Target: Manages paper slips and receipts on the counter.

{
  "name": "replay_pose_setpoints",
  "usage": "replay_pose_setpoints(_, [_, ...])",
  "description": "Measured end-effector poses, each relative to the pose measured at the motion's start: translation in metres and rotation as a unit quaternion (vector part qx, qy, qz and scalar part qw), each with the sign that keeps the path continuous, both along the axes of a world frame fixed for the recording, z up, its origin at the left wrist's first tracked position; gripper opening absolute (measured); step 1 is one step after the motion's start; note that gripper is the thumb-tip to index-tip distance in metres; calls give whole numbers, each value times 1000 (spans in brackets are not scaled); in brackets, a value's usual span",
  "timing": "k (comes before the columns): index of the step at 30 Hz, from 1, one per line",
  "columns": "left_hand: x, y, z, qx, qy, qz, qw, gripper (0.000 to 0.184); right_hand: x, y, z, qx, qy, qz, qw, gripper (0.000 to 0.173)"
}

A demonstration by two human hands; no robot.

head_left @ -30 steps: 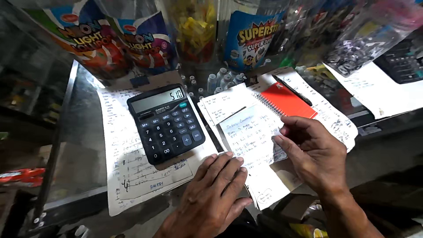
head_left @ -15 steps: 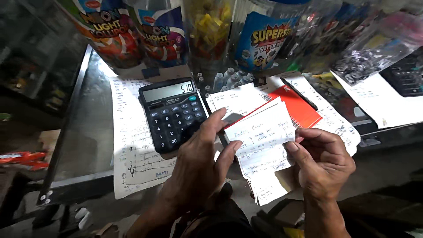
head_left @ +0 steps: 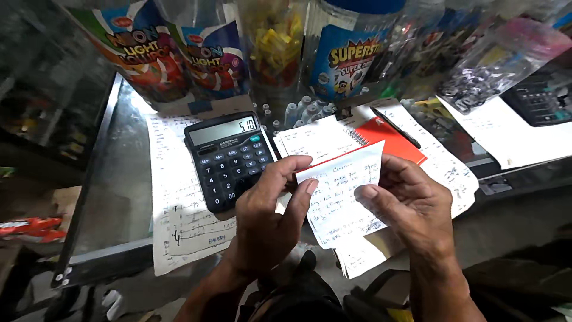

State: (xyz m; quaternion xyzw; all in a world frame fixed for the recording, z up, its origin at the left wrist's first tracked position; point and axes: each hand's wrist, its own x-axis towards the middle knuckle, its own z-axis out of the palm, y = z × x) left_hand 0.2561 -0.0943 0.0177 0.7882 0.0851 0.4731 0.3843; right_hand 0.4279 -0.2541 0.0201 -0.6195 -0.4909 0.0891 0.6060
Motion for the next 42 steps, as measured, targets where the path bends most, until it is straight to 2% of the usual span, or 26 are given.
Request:
replay_pose_setpoints(3, [-2, 2, 2, -7, -20, 1, 1000, 27, -5, 2, -1, 0, 27, 46, 999, 45])
replay_pose_setpoints(5, [-4, 4, 4, -21, -27, -8, 999, 30, -7, 2, -6, 24, 24, 60, 998, 39])
replay_pose_setpoints(9, [-18, 3, 1, -51, 5, -45, 998, 41, -19, 1, -14, 67, 16, 74, 995, 31])
replay_pose_setpoints(13, [-37, -8, -12, -49, -20, -31, 998, 21, -41, 2, -16, 87, 15, 107, 990, 26])
replay_pose_setpoints(17, [-44, -8, -13, -54, -58, 31, 996, 13, -55, 10, -14, 46, -3, 127, 991, 35])
replay_pose_setpoints(20, [-46, -1, -14, -63, -64, 37, 995, 11, -63, 15, -15, 28, 1, 110, 994, 36])
replay_pose_setpoints(24, [-54, 6, -11, -80, -11, -3, 997, 25, -72, 16, -13, 42, 42, 64, 996, 30])
replay_pose_setpoints(29, [-59, 7, -15, -84, -14, -41, 996, 19, -80, 16, -10, 44, 94, 24, 994, 31])
replay_pose_setpoints(37, [-54, 8, -11, -82, -25, -56, 995, 20, -86, 8, -7, 11, 46, -21, 999, 35])
replay_pose_setpoints(42, [-38, -5, -9, 1, -34, -43, 998, 22, -60, 2, -5, 47, 26, -5, 999, 32])
